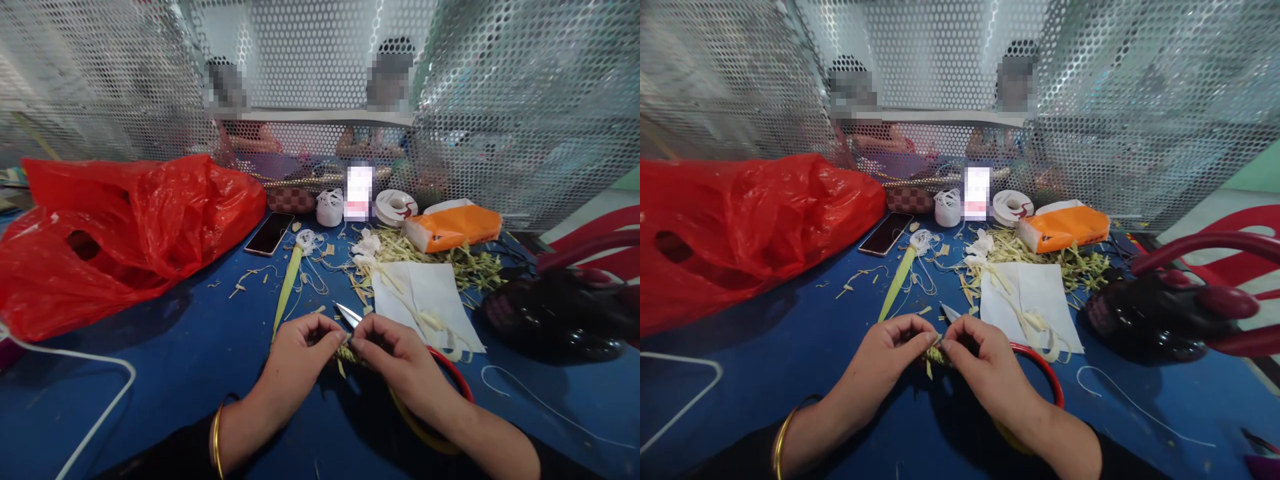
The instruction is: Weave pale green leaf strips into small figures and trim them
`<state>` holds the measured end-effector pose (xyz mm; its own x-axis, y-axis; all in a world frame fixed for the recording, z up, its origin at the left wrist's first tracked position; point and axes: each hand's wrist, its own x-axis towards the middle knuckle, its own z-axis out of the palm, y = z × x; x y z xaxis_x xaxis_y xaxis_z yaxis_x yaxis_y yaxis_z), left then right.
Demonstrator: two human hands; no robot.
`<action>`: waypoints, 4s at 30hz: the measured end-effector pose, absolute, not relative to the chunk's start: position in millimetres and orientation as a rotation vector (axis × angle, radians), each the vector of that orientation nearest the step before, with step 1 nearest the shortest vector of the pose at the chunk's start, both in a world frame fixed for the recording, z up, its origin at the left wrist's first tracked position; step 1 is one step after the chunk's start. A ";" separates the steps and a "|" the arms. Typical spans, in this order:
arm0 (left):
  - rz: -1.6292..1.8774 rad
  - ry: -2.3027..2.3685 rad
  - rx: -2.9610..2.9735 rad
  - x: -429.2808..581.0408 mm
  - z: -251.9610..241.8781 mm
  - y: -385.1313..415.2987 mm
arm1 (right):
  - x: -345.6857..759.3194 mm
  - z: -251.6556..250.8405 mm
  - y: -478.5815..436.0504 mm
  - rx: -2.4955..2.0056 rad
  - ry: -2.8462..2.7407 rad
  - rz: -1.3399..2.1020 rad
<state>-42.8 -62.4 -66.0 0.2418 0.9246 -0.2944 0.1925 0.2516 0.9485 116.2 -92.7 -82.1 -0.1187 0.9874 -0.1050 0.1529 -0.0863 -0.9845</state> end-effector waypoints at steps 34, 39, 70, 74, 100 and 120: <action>0.718 0.998 0.961 -43.3 -68.0 -65.5 | 114.7 -79.8 -91.7 -1.257 -1.201 1.343; 0.771 1.094 1.057 -42.8 -65.4 -67.3 | 115.7 -83.0 -93.6 -1.277 -1.210 1.260; 0.748 1.211 1.526 -44.9 -63.6 -68.6 | 111.1 -77.8 -93.1 -1.267 -1.063 1.531; 0.736 1.131 1.319 -42.5 -62.3 -67.9 | 112.6 -76.7 -92.1 -1.196 -1.022 1.613; 0.733 1.044 1.200 -41.9 -69.4 -68.1 | 112.2 -82.2 -93.0 -1.116 -0.875 1.675; 0.660 0.852 0.849 -40.9 -72.6 -69.9 | 113.2 -85.4 -91.8 -1.017 -0.919 1.767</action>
